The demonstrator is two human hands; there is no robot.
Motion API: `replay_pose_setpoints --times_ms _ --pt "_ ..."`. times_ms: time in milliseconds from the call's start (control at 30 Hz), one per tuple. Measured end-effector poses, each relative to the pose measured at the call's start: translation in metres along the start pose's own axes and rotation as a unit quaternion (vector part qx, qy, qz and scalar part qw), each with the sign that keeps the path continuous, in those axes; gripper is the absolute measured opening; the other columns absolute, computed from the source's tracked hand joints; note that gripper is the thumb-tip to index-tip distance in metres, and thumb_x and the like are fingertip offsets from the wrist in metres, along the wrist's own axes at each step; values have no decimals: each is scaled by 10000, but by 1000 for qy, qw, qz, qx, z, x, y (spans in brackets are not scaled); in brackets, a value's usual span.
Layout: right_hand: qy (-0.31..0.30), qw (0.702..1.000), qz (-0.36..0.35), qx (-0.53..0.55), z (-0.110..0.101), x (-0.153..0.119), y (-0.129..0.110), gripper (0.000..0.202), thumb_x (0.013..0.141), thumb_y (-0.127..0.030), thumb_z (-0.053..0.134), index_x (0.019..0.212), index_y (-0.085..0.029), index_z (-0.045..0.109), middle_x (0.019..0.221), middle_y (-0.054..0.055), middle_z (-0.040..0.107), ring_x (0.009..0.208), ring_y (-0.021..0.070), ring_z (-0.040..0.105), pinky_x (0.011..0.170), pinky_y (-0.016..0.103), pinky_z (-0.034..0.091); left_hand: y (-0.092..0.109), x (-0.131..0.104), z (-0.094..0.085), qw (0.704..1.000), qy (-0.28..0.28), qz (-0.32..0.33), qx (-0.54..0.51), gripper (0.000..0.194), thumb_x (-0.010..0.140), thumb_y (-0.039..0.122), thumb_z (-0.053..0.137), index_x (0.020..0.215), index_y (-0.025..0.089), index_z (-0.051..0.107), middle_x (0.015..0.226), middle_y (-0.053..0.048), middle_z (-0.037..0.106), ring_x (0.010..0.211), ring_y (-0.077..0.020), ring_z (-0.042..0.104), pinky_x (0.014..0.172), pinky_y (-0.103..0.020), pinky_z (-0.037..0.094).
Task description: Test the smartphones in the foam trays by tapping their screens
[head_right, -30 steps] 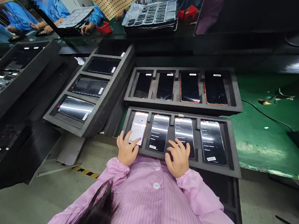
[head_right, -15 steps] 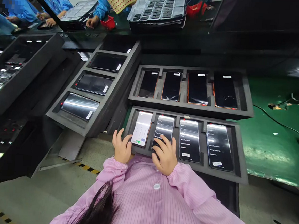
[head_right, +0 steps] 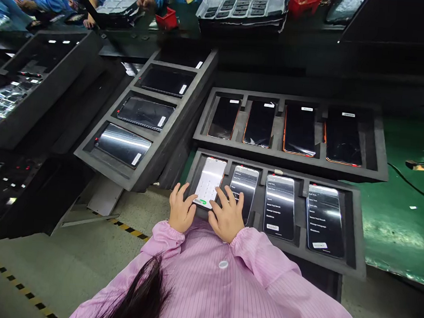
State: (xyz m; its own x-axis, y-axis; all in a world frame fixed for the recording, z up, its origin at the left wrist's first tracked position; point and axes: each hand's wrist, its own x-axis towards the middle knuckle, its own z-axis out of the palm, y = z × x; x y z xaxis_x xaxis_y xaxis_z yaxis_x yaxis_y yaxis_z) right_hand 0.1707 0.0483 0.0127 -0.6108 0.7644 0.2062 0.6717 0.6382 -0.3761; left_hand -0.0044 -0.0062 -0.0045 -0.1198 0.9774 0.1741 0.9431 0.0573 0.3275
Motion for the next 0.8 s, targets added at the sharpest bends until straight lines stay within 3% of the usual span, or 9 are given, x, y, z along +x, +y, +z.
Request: replay_pose_setpoints --times_ms 133,300,467,600,800 --pt "25 996 73 -36 1 8 -1 335 821 -303 427 1080 -176 595 1313 145 450 1241 357 293 948 622 201 -1 0 1 1000 19 14 -12 298 821 258 384 983 193 626 1329 -111 392 1306 -289 188 1006 -504 261" --pt "-10 988 135 -76 1 25 -2 384 834 -336 400 1151 -188 557 1378 150 373 1251 382 267 909 649 220 -4 -2 3 999 35 28 -15 301 827 251 370 996 184 611 1320 -127 384 1302 -295 190 992 -512 277" --pt "15 990 125 -56 -1 22 -1 337 825 -321 413 1082 -205 597 1355 137 406 1250 376 273 909 649 223 -4 -2 2 999 29 29 -18 297 822 247 377 984 190 619 1329 -119 379 1301 -299 186 990 -516 279" --pt "56 996 74 -9 -1 10 -1 255 809 -287 435 911 -205 654 1287 113 478 1248 353 286 943 616 212 -2 0 1 1000 14 24 -5 296 814 249 393 994 213 625 1328 -101 394 1292 -304 204 988 -527 268" --pt "1 1000 20 11 1 8 -3 232 807 -299 467 852 -235 685 1310 87 465 1244 364 277 941 622 183 -2 -2 3 999 38 21 -7 305 821 266 379 1007 198 612 1322 -117 397 1298 -295 204 991 -514 273"
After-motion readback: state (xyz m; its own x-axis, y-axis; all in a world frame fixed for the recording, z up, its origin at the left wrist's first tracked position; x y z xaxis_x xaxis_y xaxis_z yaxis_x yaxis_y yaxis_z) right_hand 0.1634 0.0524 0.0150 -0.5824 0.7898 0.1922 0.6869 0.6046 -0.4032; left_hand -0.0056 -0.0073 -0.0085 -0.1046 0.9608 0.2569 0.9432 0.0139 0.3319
